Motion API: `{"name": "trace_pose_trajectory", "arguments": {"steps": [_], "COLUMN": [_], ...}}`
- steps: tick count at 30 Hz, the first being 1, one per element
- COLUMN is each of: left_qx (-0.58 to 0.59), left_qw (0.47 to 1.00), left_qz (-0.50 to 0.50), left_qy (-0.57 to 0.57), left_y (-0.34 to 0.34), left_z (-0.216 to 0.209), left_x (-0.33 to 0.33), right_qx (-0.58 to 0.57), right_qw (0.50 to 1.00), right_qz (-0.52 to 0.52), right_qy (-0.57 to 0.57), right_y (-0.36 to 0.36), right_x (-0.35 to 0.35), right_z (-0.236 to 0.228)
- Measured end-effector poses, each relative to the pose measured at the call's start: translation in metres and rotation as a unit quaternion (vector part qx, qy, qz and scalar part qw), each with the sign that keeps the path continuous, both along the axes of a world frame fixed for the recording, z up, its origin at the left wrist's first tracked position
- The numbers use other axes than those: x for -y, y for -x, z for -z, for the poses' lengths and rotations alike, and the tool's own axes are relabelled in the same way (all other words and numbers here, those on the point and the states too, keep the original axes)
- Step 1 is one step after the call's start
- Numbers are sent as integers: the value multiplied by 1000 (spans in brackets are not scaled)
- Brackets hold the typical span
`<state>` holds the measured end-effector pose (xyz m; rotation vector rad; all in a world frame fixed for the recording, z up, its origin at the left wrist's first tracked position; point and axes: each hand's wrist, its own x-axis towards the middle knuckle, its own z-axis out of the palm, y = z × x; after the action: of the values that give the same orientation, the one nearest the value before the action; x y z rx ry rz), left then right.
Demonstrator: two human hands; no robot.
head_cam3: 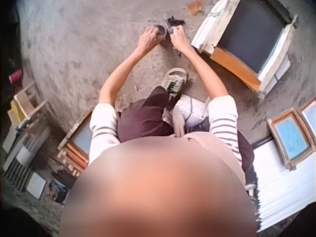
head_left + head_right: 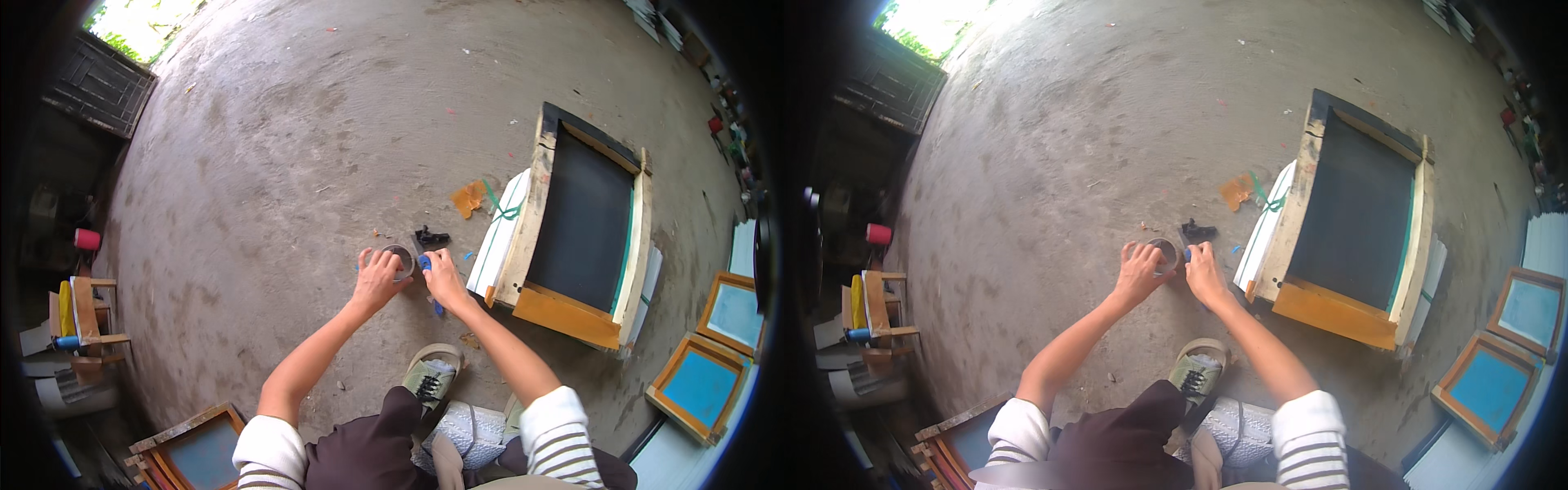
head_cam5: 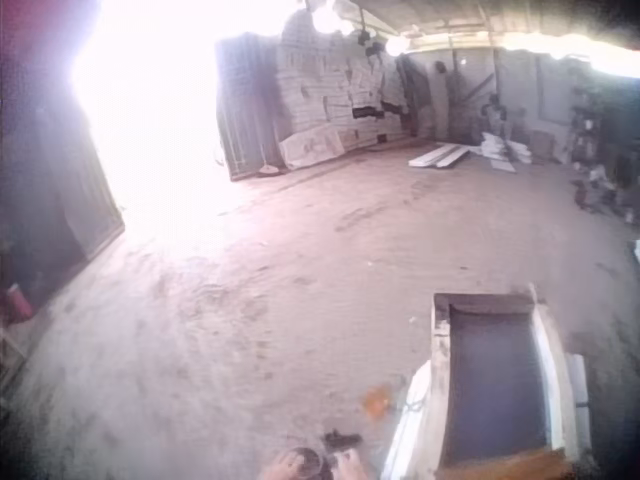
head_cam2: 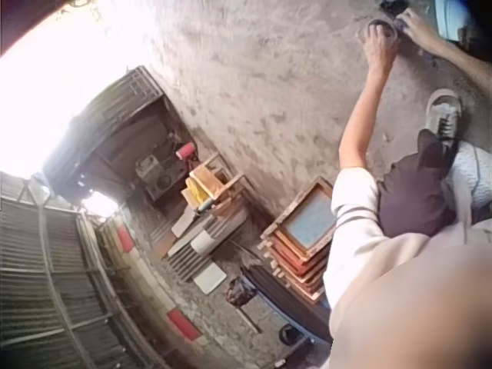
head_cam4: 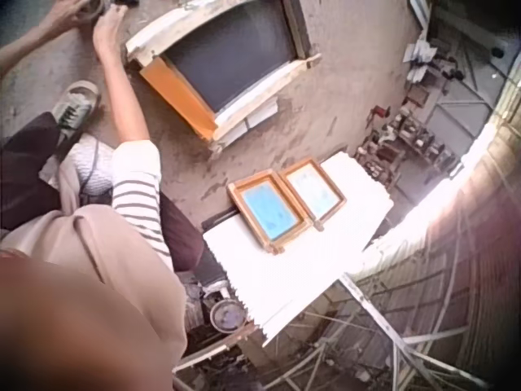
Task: The person sits on the floor and assembles a wooden frame by applying orange tape to the edges of a dark rectangular panel. They use a utility knife to trim the tape and smooth it down with their hands, repeating the process for each side of the frame.
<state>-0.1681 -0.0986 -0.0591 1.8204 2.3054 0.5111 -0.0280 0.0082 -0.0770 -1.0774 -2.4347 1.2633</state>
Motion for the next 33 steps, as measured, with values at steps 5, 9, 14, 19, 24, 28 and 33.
{"name": "trace_pose_trajectory", "arguments": {"steps": [5, 9, 14, 19, 24, 28, 33], "left_qx": [67, 110, 73, -97, -130, -94, -43], "left_qw": [996, 991, 984, 950, 928, 923, 926], "left_qz": [-1, 56, 162, 275, 322, 354, 359], "left_qy": [-52, -60, -3, 114, 132, 116, 111], "left_y": [10, -17, -84, -141, -179, -197, -221], "left_z": [-45, -113, -183, -191, -160, -146, -134], "left_x": [-9, -61, -120, -137, -137, -141, -156], "right_qx": [-53, -37, 56, 95, 124, 127, 67], "right_qw": [992, 987, 976, 943, 911, 885, 884], "right_qz": [-108, -62, 177, 317, 362, 378, 410], "right_qy": [26, -143, -112, -34, 151, 242, 216], "right_y": [-54, -154, -288, -369, -382, -362, -349], "right_x": [-41, -95, -137, -138, -107, -90, -86], "right_z": [-125, -217, -254, -192, -140, -130, -126]}}
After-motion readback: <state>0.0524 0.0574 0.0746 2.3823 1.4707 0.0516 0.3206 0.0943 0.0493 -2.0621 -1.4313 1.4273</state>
